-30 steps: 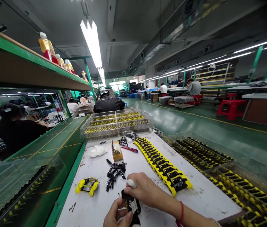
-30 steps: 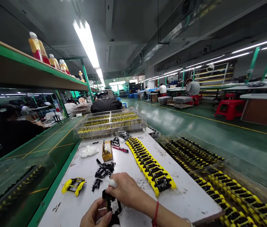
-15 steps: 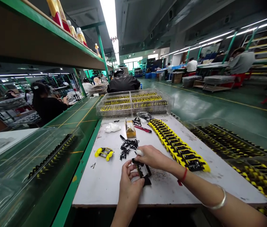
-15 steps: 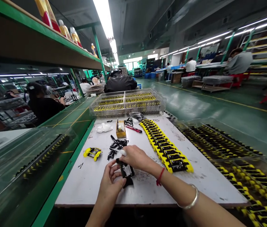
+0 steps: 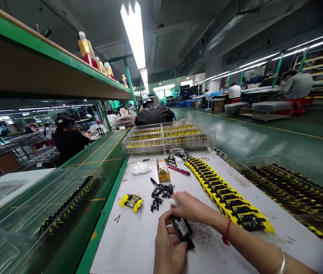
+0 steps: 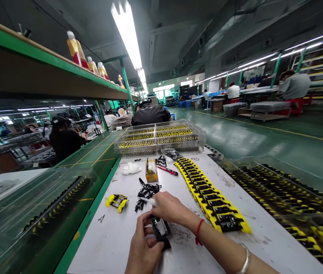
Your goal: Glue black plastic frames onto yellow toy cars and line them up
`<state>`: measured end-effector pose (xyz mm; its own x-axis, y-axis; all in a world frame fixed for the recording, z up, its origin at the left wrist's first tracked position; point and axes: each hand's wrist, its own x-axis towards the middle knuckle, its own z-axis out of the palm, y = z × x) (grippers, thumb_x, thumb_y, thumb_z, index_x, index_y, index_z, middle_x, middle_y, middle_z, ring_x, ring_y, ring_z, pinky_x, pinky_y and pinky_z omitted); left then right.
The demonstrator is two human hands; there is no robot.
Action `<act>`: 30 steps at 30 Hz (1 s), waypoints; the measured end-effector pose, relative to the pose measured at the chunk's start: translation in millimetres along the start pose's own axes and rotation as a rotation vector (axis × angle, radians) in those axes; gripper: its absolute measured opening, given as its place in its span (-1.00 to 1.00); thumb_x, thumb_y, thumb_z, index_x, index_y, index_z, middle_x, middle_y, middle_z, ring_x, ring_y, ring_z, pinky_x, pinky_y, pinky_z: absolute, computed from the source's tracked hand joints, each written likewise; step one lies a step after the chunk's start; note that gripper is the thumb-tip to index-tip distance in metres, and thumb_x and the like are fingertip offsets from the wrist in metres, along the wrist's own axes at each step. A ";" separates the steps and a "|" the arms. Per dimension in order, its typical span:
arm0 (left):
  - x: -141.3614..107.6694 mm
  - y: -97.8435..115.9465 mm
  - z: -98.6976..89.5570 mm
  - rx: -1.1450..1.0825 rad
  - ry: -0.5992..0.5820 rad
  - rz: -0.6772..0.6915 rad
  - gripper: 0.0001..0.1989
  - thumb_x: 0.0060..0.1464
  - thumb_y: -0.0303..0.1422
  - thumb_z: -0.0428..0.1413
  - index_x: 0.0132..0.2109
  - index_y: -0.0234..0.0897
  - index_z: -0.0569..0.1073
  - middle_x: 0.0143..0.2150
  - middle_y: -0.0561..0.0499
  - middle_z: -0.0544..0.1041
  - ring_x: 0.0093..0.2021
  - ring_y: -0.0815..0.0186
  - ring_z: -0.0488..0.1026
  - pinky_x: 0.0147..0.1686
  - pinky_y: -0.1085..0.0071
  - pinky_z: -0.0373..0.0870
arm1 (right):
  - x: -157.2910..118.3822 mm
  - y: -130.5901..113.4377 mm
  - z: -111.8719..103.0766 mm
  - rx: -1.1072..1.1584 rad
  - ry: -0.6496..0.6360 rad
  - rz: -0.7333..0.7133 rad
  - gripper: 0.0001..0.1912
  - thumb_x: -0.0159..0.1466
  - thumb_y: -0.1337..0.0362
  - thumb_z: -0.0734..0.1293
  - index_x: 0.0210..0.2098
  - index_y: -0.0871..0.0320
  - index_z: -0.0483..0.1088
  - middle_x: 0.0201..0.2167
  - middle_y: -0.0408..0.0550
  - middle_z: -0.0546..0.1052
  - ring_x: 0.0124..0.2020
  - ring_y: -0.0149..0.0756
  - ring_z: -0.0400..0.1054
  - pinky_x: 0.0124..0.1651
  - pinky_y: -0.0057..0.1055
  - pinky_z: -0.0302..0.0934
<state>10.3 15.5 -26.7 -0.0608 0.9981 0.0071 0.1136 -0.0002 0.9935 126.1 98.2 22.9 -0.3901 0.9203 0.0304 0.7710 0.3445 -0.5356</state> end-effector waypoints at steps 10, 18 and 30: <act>8.3 -7.5 -1.2 0.186 0.049 -0.028 -0.49 -0.28 -0.67 0.05 -0.10 -0.32 0.20 -0.29 -0.05 0.46 -0.40 0.33 0.46 -0.47 0.49 0.37 | 5.4 10.4 8.1 0.255 0.020 0.004 -0.85 0.08 0.22 0.31 -0.44 0.15 0.27 -0.45 -0.10 0.47 -0.39 -0.32 0.32 -0.44 -0.48 0.05; 13.0 -2.4 -12.1 0.094 0.085 -0.050 -0.50 -0.24 -0.60 0.15 -0.11 -0.27 0.18 -0.38 0.09 0.43 -0.48 0.42 0.39 -0.52 0.55 0.25 | 0.0 22.2 -4.0 0.593 0.015 -0.043 -0.63 0.29 0.00 0.15 -0.16 0.20 0.23 -0.42 -0.07 0.45 -0.45 -0.36 0.34 -0.40 -0.46 0.23; 15.9 -12.2 -13.4 -0.029 0.102 -0.105 -0.44 -0.25 -0.50 0.24 -0.08 -0.24 0.17 -0.30 0.03 0.50 -0.44 0.33 0.50 -0.50 0.49 0.37 | -25.4 26.8 6.3 0.298 0.667 -0.218 -0.79 0.22 0.08 0.30 -0.30 0.09 0.37 -0.37 -0.11 0.49 -0.51 -0.36 0.32 -0.46 -0.44 0.17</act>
<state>-5.3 30.6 -37.2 -0.1719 0.9812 -0.0873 0.0729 0.1011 0.9922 153.5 82.9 2.4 -0.0588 0.7868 0.6144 0.5062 0.5540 -0.6610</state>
